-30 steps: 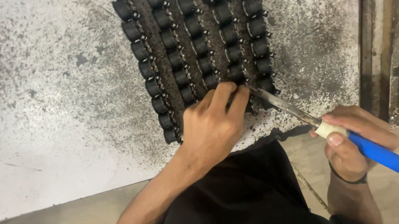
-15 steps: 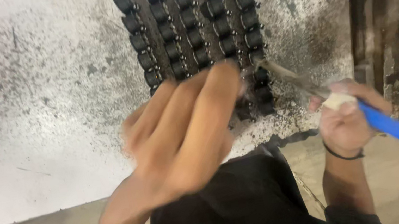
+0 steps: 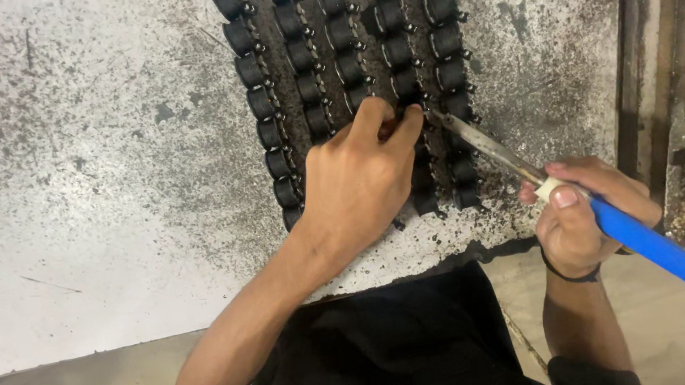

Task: The person works through a grid of black cylindrical components on a workbench, holding each steady while touching it with a heated hand tool, then switches to a wired probe tool and touches it to each component in turn, appearing to test them one at a time.

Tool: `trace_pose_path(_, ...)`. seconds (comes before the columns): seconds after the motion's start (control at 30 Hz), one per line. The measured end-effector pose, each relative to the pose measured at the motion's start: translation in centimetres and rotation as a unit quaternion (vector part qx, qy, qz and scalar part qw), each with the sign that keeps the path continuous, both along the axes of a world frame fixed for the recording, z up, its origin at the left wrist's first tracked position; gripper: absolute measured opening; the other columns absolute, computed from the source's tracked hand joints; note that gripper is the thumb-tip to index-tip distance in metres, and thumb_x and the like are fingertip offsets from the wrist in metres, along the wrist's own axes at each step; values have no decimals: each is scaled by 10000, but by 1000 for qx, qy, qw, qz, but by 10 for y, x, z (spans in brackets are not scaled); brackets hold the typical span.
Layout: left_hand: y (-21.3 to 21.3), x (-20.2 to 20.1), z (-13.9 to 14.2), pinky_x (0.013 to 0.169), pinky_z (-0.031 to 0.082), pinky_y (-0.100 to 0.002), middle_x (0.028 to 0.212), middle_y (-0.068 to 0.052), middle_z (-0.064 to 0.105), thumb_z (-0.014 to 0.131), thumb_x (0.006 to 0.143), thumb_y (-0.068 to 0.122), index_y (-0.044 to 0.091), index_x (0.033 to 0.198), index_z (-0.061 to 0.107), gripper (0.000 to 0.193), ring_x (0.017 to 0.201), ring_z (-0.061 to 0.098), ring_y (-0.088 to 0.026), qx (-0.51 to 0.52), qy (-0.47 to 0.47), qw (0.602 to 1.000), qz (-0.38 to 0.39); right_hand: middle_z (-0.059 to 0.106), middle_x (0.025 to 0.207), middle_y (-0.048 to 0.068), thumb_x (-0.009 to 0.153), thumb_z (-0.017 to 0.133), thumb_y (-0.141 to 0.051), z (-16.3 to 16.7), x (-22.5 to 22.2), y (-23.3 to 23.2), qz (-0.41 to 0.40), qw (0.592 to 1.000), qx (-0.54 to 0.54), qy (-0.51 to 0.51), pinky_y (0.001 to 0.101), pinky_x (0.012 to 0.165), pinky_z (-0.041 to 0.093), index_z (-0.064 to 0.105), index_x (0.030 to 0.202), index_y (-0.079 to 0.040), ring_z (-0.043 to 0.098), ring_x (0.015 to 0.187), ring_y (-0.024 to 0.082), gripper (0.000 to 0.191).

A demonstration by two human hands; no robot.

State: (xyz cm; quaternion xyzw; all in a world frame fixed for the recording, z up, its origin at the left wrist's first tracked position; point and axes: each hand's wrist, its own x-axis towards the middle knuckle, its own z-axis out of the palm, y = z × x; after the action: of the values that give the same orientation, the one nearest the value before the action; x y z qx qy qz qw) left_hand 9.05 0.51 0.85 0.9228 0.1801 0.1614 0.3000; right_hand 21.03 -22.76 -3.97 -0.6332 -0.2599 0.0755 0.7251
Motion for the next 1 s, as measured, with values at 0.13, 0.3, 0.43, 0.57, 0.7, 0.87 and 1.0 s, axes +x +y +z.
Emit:
trace_pose_path(0.13,8,7,-1,520,555,-373,998,-117,597,697,897,29,40,1118,736,225,660,688,-252,-30,-3,999,-33,663,848,238,1004,735,-141,4,3,-3,-3,995,9,95,366,565,586,653,1015,148,668,624,297,301)
trace_pose_path(0.3,13,9,0,529,568,-401,978,-134,616,684,863,16,34,1086,747,232,630,680,-299,-61,-15,998,-32,640,838,222,1005,734,-148,6,6,-4,-26,991,2,135,378,545,555,650,995,147,646,612,301,307)
trace_pose_path(0.43,12,11,4,558,574,-416,991,-155,601,676,854,16,9,1045,725,197,695,697,-308,-45,-2,998,-43,654,873,227,1005,748,-179,7,7,-3,-29,986,3,164,380,562,549,641,994,140,647,621,303,336)
trace_pose_path(0.57,9,13,4,570,578,-419,982,-154,584,668,852,22,8,1030,716,185,758,715,-307,-15,-3,999,-43,652,865,232,1014,743,-176,7,6,1,-31,990,17,137,381,552,545,638,1005,141,633,608,304,334)
trace_pose_path(0.7,8,14,4,552,577,-408,996,-166,588,660,861,13,-8,1031,711,179,741,714,-302,-28,8,999,-39,650,882,236,1013,728,-161,11,3,3,-31,992,-4,120,389,554,552,641,1006,140,631,618,308,313)
trace_pose_path(0.87,8,14,7,548,575,-416,972,-169,588,681,816,10,-16,1020,713,209,725,712,-308,-11,18,999,-47,652,889,237,1017,707,-141,20,6,5,-25,986,-7,166,383,558,530,649,1022,127,617,616,304,275)
trace_pose_path(1.0,4,17,7,554,585,-396,968,-182,587,681,702,-34,-57,936,681,236,774,721,-305,36,32,997,-66,645,872,224,1005,701,-140,26,8,8,-43,984,-30,172,374,535,513,648,1009,120,604,586,294,266)
